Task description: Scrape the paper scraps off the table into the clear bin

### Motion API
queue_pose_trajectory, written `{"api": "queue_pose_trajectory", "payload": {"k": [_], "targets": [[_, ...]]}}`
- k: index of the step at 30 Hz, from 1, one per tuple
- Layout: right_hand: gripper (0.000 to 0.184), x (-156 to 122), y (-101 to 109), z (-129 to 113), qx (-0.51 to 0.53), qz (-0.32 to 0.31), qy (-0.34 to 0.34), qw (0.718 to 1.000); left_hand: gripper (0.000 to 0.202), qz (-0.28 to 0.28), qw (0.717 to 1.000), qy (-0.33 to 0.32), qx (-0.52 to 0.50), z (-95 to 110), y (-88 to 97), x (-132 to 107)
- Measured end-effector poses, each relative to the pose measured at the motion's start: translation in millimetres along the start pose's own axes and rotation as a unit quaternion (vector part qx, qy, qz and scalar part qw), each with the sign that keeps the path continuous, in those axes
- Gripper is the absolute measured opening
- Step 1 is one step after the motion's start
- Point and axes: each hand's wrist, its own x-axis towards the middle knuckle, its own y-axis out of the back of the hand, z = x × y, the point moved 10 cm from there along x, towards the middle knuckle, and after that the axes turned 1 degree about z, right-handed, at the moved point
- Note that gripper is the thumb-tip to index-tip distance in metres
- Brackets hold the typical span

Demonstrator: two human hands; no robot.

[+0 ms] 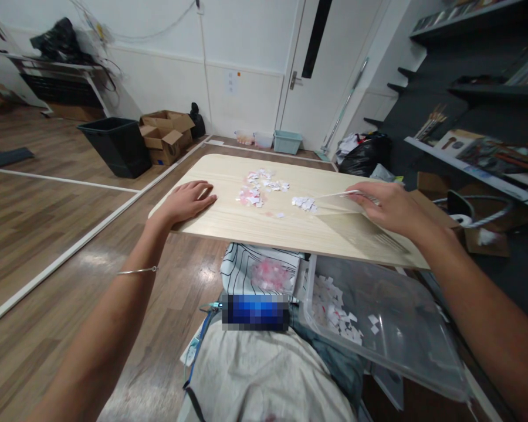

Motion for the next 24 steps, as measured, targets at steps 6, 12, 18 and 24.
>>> {"api": "queue_pose_trajectory", "payload": {"k": [6,12,18,24], "targets": [[0.031,0.1,-25.3,7.3,0.013,-0.11,-0.005,0.994,0.077,0.006,1.0,-0.01,-0.005,2.5,2.1,-1.4],[0.037,-11.4,-2.9,-7.5,0.062,-0.159,-0.012,0.985,0.082,-0.001,1.0,-0.008,-0.003,2.6,1.9,-1.9],[0.032,-13.6,-4.7,5.4,-0.048,-0.076,-0.04,0.995,0.08,0.003,1.0,-0.006,0.004,2.4,2.2,-1.1],[0.04,-6.8,-26.9,3.3,-0.02,-0.061,-0.009,0.998,0.077,0.001,1.0,-0.002,0.008,1.3,1.1,-0.6]]}}
